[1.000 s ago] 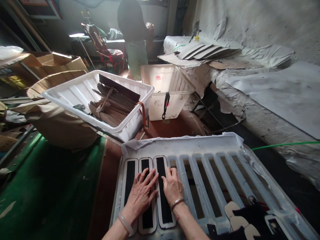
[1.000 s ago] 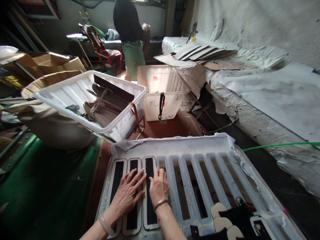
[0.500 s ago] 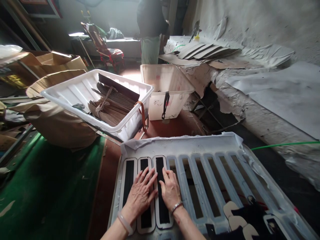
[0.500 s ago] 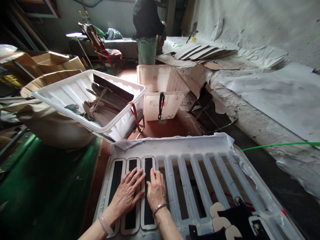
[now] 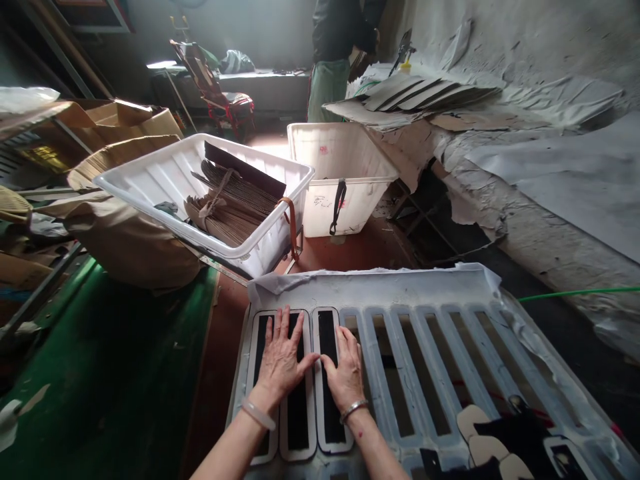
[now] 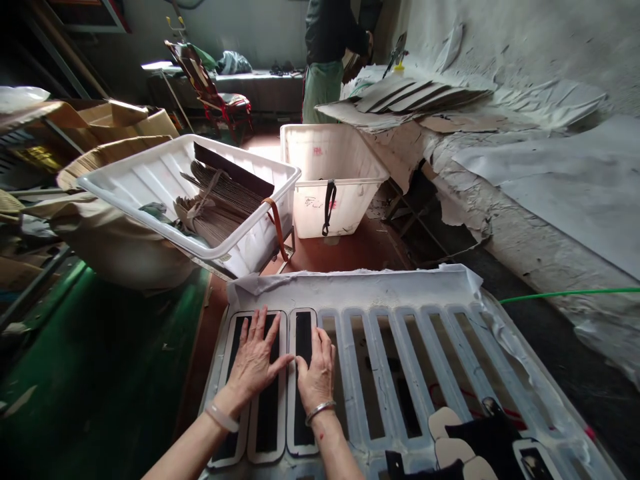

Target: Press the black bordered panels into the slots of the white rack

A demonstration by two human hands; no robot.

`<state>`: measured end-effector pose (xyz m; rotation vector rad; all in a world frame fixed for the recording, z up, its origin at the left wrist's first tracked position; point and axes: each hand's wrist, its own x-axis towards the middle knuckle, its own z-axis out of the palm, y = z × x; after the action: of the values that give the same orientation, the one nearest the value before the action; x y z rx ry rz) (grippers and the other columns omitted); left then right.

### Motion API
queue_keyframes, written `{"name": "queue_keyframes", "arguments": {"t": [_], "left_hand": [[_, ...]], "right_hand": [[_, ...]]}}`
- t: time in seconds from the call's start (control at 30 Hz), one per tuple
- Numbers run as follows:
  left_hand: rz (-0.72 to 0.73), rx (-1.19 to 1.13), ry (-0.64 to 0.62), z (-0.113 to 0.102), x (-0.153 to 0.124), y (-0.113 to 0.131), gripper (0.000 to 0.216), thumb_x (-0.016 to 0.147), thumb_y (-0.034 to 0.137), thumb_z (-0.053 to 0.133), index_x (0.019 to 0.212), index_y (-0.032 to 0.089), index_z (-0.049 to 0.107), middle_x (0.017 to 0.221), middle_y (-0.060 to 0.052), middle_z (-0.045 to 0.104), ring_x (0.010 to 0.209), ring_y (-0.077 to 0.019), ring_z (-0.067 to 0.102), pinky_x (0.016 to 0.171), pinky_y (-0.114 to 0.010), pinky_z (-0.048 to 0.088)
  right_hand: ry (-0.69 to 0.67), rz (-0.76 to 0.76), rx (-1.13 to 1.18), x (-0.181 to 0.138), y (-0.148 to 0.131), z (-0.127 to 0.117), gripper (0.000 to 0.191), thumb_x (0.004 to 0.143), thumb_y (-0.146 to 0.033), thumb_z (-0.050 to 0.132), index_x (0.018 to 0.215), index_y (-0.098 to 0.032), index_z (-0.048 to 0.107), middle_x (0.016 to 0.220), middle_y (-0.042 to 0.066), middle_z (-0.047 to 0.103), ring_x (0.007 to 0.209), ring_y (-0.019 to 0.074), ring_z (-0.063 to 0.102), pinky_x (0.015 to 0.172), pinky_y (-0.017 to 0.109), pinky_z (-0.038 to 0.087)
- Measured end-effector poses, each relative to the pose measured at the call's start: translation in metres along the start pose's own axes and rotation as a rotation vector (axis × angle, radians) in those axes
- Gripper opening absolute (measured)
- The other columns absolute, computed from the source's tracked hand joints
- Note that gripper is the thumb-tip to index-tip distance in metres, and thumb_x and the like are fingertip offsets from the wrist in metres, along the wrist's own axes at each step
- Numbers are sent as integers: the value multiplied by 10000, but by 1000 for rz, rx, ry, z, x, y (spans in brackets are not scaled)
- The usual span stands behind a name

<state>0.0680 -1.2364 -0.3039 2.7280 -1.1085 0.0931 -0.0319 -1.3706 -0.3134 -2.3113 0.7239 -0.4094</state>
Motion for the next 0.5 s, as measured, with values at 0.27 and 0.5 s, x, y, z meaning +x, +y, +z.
{"name": "queue_keyframes", "arguments": {"t": [0.27,0.5], "left_hand": [[71,-25,-47,9,12,-17,783,856,577,533,1497,221,256,1573,-113,286,1456,-311,230,1165,-505,284],[91,-26,-49,7,10,-16,772,855,572,543,1497,255,254,1572,-98,292,1456,-305,233,1166,-487,293]], "right_hand": [[-10,-13,-3,-1,2,0,595,774,-142,521,1363,-93,446,1368,143,458,1233,303,422,1082,464,327],[-22,-19,15,1,5,-3,627,759,-141,563,1372,-113,435,1379,133,455,1271,285,412,1113,449,300]]}}
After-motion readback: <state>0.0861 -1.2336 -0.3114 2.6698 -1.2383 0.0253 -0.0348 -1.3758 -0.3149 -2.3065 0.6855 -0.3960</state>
